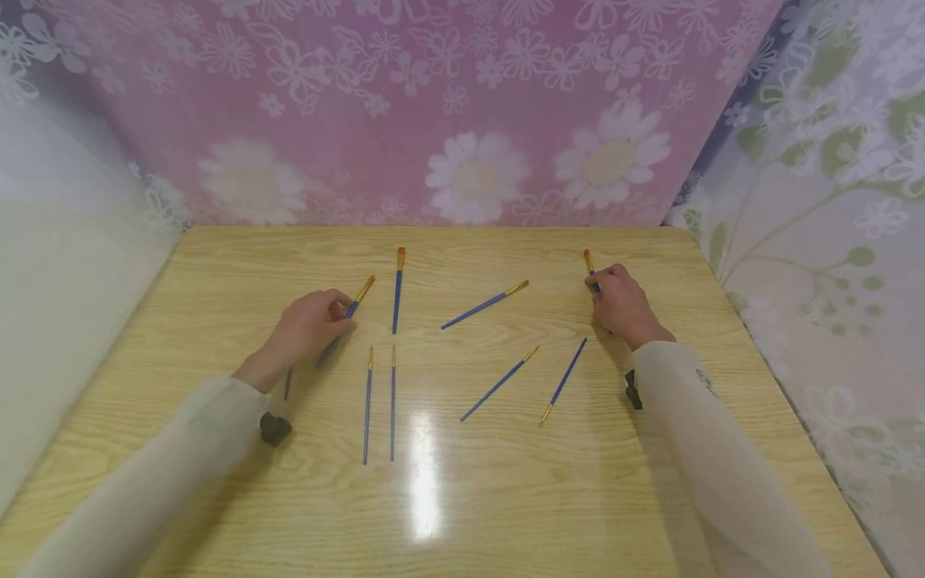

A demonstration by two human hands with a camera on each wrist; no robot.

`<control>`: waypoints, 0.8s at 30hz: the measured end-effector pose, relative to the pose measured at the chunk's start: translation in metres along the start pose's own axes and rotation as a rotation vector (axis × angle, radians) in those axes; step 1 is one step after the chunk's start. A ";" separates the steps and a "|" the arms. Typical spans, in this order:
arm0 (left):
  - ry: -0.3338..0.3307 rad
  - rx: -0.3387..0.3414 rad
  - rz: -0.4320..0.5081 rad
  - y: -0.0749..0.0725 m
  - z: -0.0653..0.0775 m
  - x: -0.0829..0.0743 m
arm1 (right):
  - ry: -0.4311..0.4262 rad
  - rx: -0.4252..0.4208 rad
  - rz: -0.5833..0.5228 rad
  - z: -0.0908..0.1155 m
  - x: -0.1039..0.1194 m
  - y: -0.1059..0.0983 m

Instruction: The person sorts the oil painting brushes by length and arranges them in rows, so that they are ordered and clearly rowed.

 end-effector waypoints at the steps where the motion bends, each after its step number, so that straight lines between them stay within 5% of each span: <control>1: 0.002 -0.002 -0.001 0.000 0.000 -0.001 | 0.001 0.002 -0.001 0.000 0.000 0.000; 24: 0.017 0.006 -0.053 0.006 -0.010 -0.005 | -0.001 0.003 0.009 0.001 0.001 0.000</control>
Point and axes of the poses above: each hand's wrist, its own z-axis away from the middle knuckle, its own y-axis out of the palm, x = y × z, the point moved 1 cm from there along -z, towards the middle knuckle, and after that the axes turned 2 degrees about y, right-handed, at the moved point
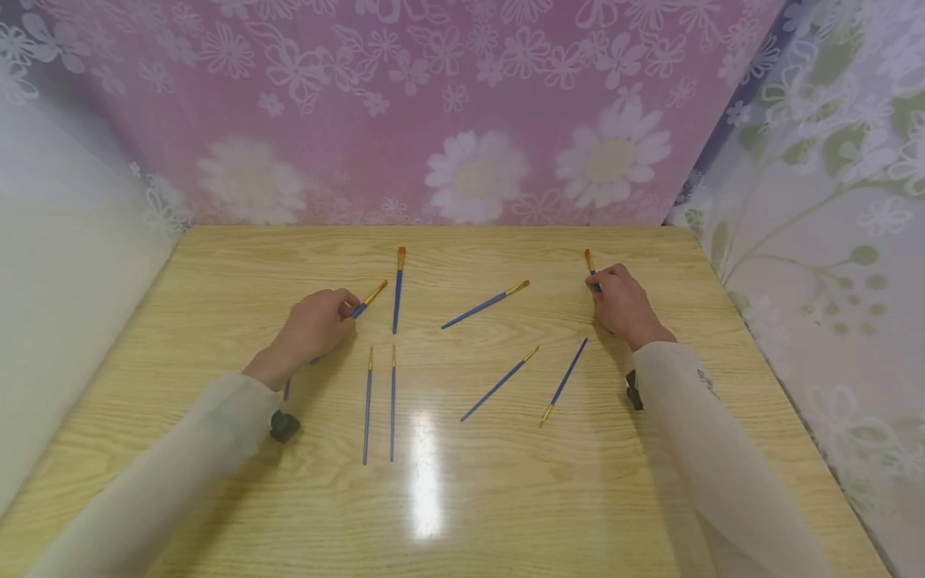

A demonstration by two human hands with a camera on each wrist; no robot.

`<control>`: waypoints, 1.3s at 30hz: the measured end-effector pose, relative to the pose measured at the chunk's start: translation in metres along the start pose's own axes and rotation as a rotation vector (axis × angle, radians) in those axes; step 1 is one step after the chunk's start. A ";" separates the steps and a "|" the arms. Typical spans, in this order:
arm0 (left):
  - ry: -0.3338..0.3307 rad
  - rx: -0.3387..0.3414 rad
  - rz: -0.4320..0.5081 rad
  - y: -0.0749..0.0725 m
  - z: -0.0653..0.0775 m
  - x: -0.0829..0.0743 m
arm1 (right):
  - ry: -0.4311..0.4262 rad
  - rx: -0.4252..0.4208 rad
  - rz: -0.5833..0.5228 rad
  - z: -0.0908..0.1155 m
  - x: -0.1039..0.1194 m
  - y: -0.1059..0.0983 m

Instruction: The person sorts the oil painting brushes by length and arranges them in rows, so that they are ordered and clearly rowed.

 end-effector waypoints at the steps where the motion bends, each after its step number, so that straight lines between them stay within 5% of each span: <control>1: -0.001 0.004 -0.001 0.000 0.000 0.000 | 0.000 0.000 0.000 0.000 0.000 0.000; 15: -0.040 -0.014 0.057 -0.011 -0.008 -0.009 | -0.004 -0.014 0.004 0.000 -0.004 0.002; 25: -0.027 -0.037 0.145 -0.007 -0.024 -0.014 | 0.001 -0.003 -0.001 0.000 -0.002 0.002; 39: -0.024 -0.092 0.138 0.007 -0.044 -0.025 | 0.001 0.006 0.003 -0.001 0.000 0.000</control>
Point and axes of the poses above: each hand's wrist, its own z-axis away from the middle knuckle, its own y-axis out of the palm, x = y × z, the point moved 1 cm from there along -z, towards the middle knuckle, and after that the axes turned 2 degrees about y, right-handed, at the moved point
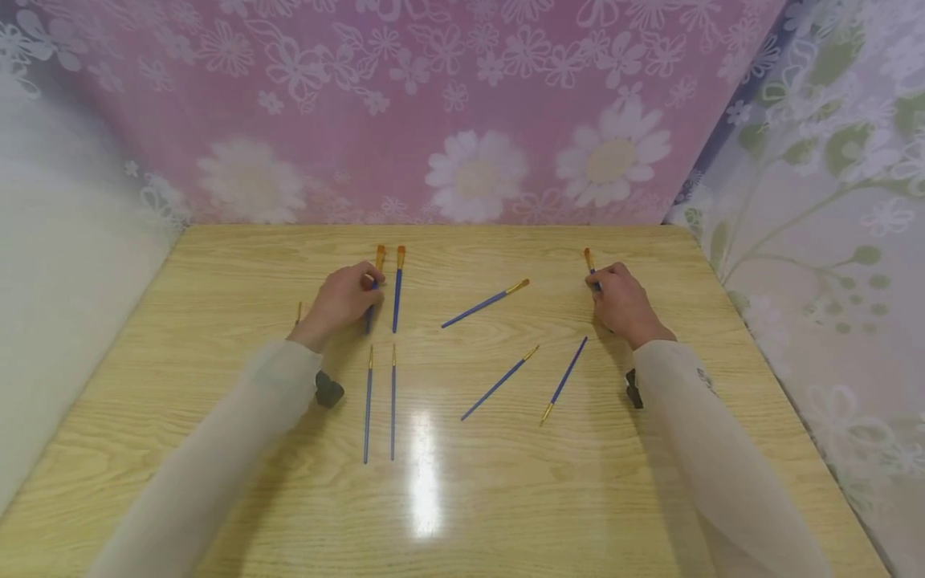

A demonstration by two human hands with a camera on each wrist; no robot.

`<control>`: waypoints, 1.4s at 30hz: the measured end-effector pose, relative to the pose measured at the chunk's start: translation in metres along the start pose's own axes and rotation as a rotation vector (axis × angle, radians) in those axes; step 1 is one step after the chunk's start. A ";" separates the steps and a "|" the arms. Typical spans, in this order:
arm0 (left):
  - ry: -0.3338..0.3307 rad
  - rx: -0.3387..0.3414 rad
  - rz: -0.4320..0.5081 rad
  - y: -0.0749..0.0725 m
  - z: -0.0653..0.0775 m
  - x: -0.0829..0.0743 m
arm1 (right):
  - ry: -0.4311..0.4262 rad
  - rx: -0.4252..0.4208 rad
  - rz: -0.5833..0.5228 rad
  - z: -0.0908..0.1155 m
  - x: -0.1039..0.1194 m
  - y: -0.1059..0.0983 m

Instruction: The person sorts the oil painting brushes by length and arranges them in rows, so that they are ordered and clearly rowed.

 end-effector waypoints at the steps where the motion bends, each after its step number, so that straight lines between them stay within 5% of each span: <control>1: -0.001 0.001 -0.004 0.001 0.000 -0.001 | 0.000 0.001 -0.002 0.000 0.000 0.000; 29: -0.048 0.029 -0.093 0.008 0.002 -0.008 | -0.001 0.005 0.005 0.000 0.000 0.000; 42: -0.066 0.026 0.029 -0.005 0.014 -0.002 | -0.006 0.001 0.002 -0.001 -0.002 0.000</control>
Point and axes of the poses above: each hand's wrist, its own z-axis away from the middle knuckle, its own y-axis out of the palm, x = y × z, the point moved 1 cm from there along -z, towards the middle knuckle, and after that the axes turned 2 degrees about y, right-handed, at the moved point
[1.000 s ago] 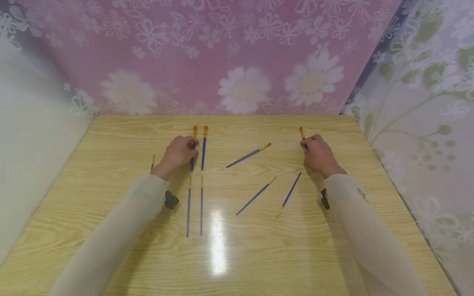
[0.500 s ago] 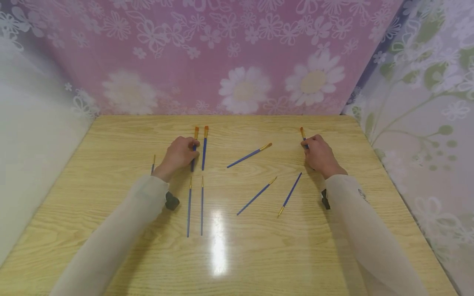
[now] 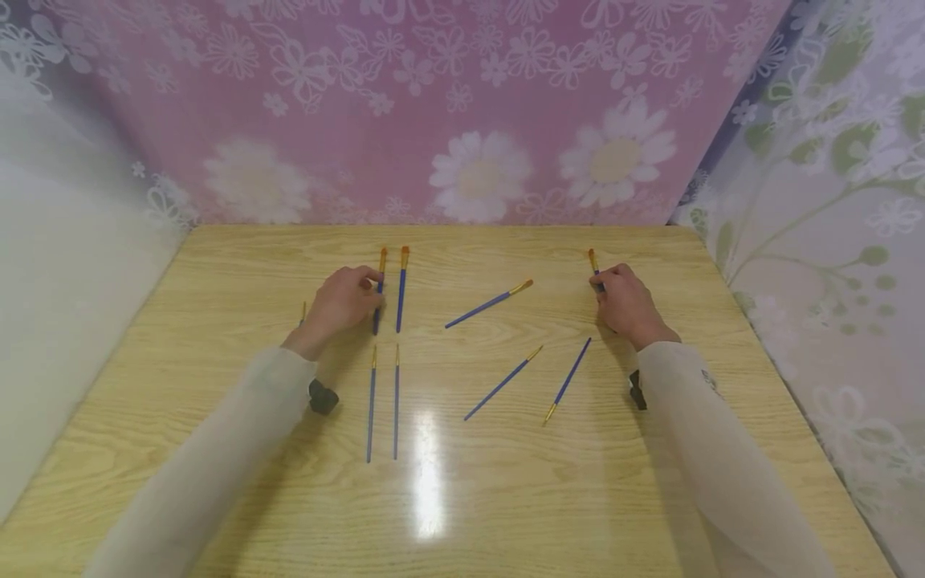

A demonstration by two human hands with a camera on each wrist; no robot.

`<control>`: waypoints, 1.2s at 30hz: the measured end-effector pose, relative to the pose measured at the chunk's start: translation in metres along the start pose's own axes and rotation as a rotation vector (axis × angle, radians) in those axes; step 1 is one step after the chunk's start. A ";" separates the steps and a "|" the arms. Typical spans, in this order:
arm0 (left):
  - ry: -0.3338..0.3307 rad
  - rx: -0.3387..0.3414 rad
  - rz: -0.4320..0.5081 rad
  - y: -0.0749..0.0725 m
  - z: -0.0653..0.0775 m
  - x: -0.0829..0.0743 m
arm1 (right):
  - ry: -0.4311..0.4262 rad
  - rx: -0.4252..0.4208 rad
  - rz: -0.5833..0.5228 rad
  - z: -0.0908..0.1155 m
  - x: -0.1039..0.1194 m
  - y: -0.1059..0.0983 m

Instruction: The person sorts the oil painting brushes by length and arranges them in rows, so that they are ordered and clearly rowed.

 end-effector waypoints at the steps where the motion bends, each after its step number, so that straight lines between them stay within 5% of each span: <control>1: -0.003 0.002 0.000 -0.001 0.001 0.001 | 0.000 0.001 0.000 0.000 0.000 0.000; 9: -0.004 0.030 -0.003 -0.004 0.008 0.000 | -0.002 0.005 0.009 0.002 0.000 -0.002; 14: 0.060 0.025 -0.051 0.002 0.008 -0.011 | -0.003 0.013 0.004 0.003 0.000 -0.001; 36: 0.158 0.107 -0.060 0.045 -0.010 -0.061 | -0.015 -0.001 -0.016 0.005 0.000 -0.002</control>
Point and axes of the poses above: each hand's wrist, its own z-axis away from the middle knuckle, its own y-axis out of the palm, x = y × z, the point moved 1 cm from there along -z, towards the middle knuckle, and after that the axes turned 2 degrees about y, right-handed, at the moved point
